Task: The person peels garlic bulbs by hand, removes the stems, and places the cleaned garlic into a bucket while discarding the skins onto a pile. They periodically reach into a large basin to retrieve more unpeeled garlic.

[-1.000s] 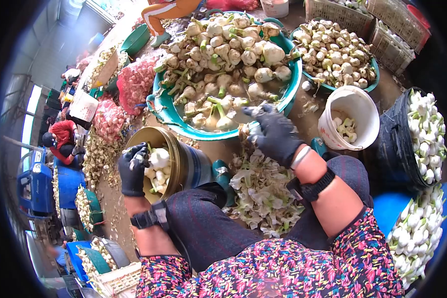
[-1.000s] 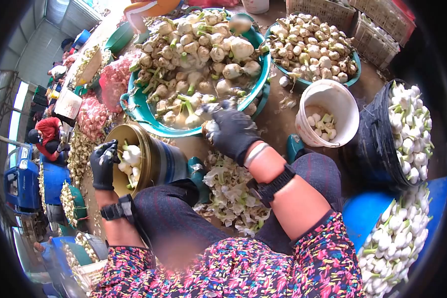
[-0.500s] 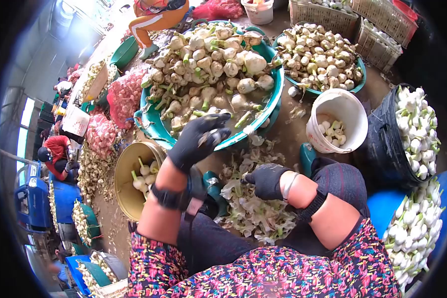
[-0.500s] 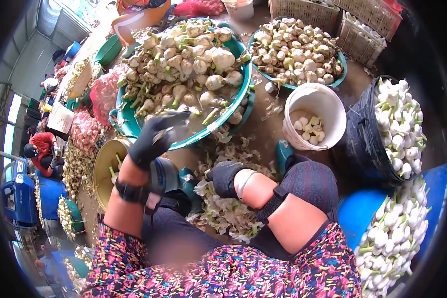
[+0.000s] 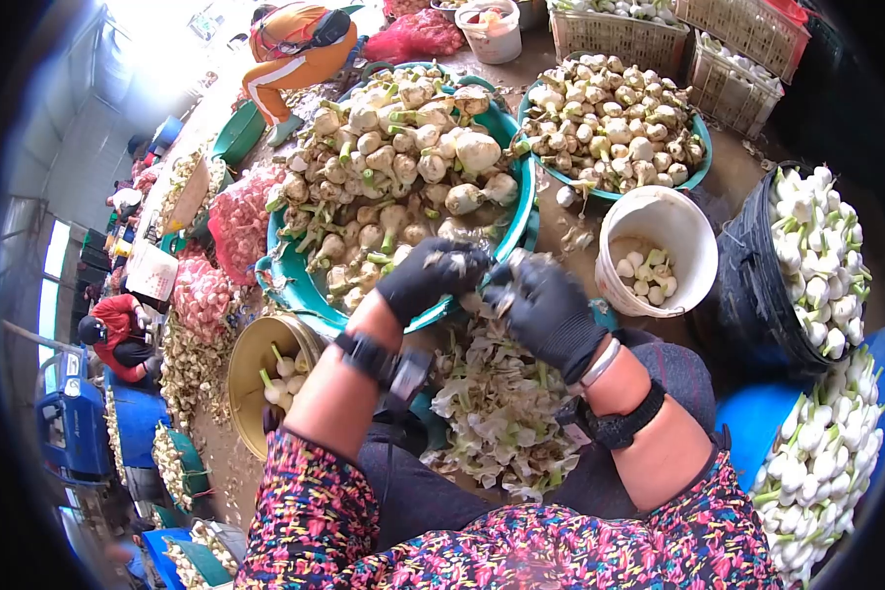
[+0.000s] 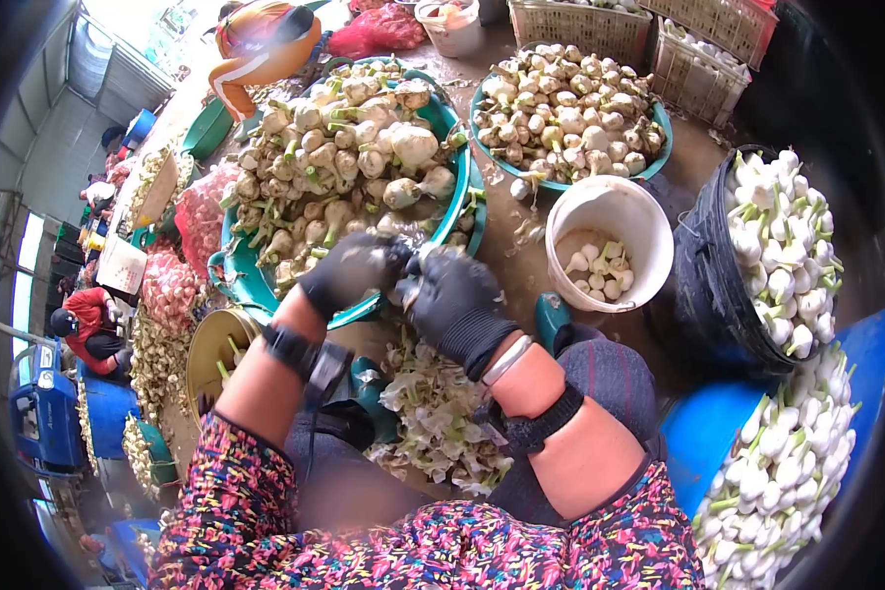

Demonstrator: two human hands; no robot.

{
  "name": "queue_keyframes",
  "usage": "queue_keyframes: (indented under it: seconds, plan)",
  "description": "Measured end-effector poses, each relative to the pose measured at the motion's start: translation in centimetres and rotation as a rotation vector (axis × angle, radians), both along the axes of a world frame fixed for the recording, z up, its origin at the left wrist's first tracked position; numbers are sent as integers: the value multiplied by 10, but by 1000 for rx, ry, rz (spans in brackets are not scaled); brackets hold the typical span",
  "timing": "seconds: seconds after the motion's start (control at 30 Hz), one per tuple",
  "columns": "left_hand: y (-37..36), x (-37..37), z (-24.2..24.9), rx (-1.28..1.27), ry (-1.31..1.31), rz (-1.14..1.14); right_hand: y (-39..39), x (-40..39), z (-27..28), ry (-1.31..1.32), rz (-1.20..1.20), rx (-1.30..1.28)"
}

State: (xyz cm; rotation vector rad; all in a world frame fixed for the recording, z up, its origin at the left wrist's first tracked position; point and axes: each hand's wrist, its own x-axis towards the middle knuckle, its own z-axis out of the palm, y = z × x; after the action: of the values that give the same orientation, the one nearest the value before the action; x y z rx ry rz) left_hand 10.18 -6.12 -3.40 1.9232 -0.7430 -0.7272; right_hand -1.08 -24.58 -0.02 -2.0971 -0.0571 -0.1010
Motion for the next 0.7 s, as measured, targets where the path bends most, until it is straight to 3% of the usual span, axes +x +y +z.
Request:
queue_keyframes:
  seconds: [0.07,0.1,0.2,0.23,0.27,0.4,0.43,0.47,0.57,0.67,0.7]
  plan:
    - [4,-53,37,-183,502,135,-3,5,-13,-78,-98,287]
    - [5,-80,38,-80,397,101,-4,3,-6,-54,-110,387]
    - [16,-138,12,161,-55,-89,3,6,-19,-105,-97,367]
    - [24,-144,7,23,-20,28,5,2,-19,-112,-56,328]
    - [28,-148,12,-133,334,290,7,0,-21,-105,-49,328]
    - [38,-128,45,-119,18,311,22,-10,-19,39,203,438]
    - [37,-127,37,-284,-85,293,26,-14,-12,-9,431,450]
    - [41,-127,38,-280,-87,297,30,-17,-8,-58,656,459]
    - [47,-131,34,-137,-57,260,45,-23,-12,-229,622,67]
    - [45,-130,19,-343,-135,383,52,-27,-10,-312,567,-126]
    - [46,-127,20,-342,-53,327,54,-28,-8,-328,552,-244]
